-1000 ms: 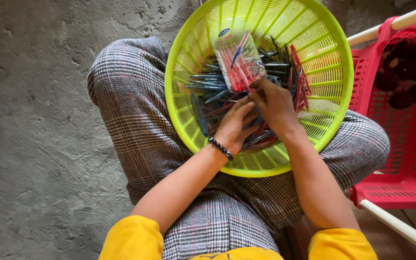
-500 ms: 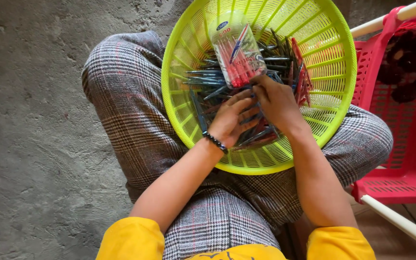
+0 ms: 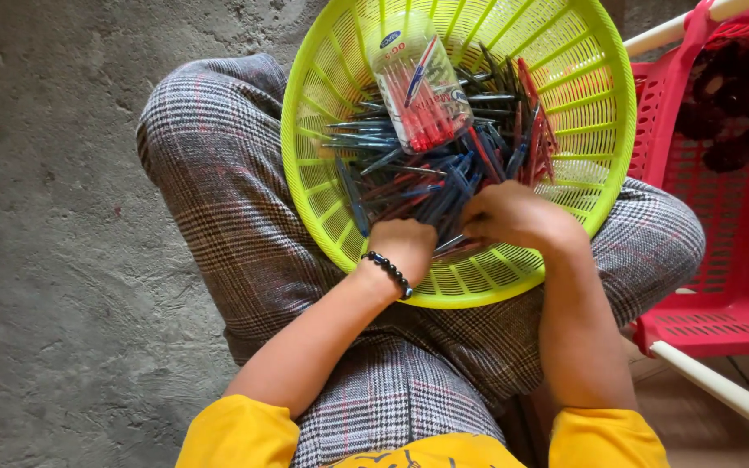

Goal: The person sorts pens from a basket into containers by hand.

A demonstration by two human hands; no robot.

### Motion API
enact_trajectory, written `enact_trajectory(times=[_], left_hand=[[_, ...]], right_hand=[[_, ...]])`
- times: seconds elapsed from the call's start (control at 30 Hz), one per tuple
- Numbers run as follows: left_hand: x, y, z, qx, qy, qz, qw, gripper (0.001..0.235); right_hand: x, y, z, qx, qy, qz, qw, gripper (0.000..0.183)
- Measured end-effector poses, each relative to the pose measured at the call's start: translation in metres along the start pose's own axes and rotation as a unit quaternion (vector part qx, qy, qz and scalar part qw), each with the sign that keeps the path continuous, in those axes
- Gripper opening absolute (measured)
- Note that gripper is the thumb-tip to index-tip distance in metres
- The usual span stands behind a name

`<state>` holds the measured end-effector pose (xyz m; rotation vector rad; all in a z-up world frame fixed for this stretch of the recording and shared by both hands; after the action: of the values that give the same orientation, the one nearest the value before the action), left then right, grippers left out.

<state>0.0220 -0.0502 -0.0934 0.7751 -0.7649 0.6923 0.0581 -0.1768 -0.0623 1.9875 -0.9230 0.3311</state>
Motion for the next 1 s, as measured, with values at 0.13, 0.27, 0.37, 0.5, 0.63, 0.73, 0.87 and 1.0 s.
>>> enact_trajectory(times=[0.13, 0.27, 0.37, 0.5, 0.63, 0.73, 0.87, 1.0], left_hand=[[0.007, -0.002, -0.003, -0.027, -0.023, -0.027, 0.999, 0.013], [0.086, -0.002, -0.007, -0.012, 0.186, 0.056, 0.981, 0.029], [0.127, -0.002, -0.023, 0.036, 0.299, 0.186, 0.935, 0.027], [0.136, 0.002, -0.027, 0.103, 0.353, 0.215, 0.905, 0.031], [0.106, -0.003, -0.025, 0.069, 0.177, 0.150, 0.970, 0.037], [0.084, -0.008, -0.011, 0.058, 0.235, 0.058, 0.968, 0.039], [0.070, -0.013, 0.009, 0.034, 0.258, 0.061, 0.964, 0.033], [0.044, -0.021, 0.022, -0.041, 0.423, 0.080, 0.902, 0.049]], right_hand=[[-0.011, 0.003, -0.011, 0.025, 0.055, -0.042, 0.997, 0.026], [0.003, 0.011, -0.017, 0.046, 0.025, -0.036, 0.998, 0.029], [0.021, 0.014, -0.004, 0.022, 0.056, 0.013, 0.998, 0.030], [0.044, 0.028, 0.007, 0.015, -0.025, 0.056, 0.998, 0.036], [0.049, 0.035, 0.032, -0.044, -0.061, 0.062, 0.995, 0.036], [0.053, 0.032, 0.023, -0.063, -0.077, 0.098, 0.990, 0.030], [0.049, 0.019, 0.013, -0.077, -0.180, 0.137, 0.971, 0.028], [0.053, 0.006, -0.002, -0.052, -0.162, 0.206, 0.964, 0.026]])
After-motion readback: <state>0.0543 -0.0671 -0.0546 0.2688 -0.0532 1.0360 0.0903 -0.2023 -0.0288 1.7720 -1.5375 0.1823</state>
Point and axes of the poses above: each hand's wrist, its own y-axis away from the middle knuckle, its own x-axis out of the back of the hand, z = x × y, the point moved 9 cm from there along -y, towards the middle knuckle, and after that the axes turned 8 degrees about z, right-handed, at the moved point
